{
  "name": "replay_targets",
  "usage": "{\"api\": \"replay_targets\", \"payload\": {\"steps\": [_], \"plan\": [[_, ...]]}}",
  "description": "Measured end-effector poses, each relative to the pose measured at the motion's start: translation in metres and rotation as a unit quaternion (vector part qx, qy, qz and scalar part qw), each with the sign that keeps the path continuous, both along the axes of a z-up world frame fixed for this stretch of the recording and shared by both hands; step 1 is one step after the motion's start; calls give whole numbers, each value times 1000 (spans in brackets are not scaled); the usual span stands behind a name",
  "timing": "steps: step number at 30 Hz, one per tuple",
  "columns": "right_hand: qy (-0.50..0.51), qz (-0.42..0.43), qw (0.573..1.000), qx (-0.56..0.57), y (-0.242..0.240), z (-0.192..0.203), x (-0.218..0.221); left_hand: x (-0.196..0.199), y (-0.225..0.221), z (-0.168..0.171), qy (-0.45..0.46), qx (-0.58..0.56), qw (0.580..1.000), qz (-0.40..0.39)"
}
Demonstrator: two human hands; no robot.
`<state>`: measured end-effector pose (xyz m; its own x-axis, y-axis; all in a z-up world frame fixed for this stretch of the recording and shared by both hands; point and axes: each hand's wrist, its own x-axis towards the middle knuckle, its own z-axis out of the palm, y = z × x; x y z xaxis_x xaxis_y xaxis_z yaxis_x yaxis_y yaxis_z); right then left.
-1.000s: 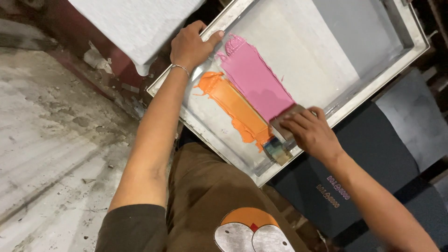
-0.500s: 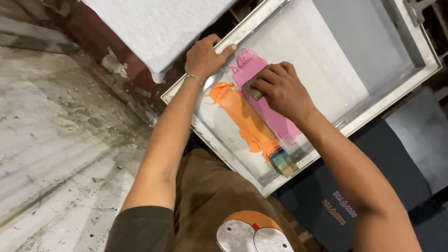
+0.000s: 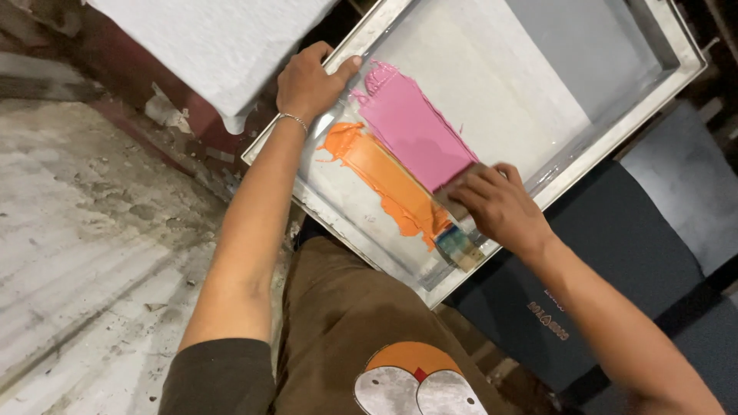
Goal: Manually screen printing a design onto white fabric pieces using pink and orange ink.
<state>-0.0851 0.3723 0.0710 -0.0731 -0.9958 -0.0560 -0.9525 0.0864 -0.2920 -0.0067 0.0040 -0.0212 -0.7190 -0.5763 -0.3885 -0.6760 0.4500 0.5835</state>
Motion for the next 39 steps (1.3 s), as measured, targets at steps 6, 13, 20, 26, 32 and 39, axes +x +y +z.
{"api": "replay_targets", "payload": {"steps": [6,13,20,26,32,39], "plan": [[-7,-28,1000,-2,39,0,2,0,2,-5,6,-7,1000,-2],[27,-16,998,-62,-76,-19,-29,1,0,4,5,13,1000,1],[34,51,993,-97,-163,-16,-40,-3,-1,8,-2,11,1000,14],[58,65,996,-27,-140,-19,-37,-2,0,-1,10,-7,1000,2],[33,61,998,1,-110,-9,-30,1,-1,-4,24,-11,1000,-4],[17,47,998,31,-64,2,-23,1,0,-3,13,-8,1000,6]]}}
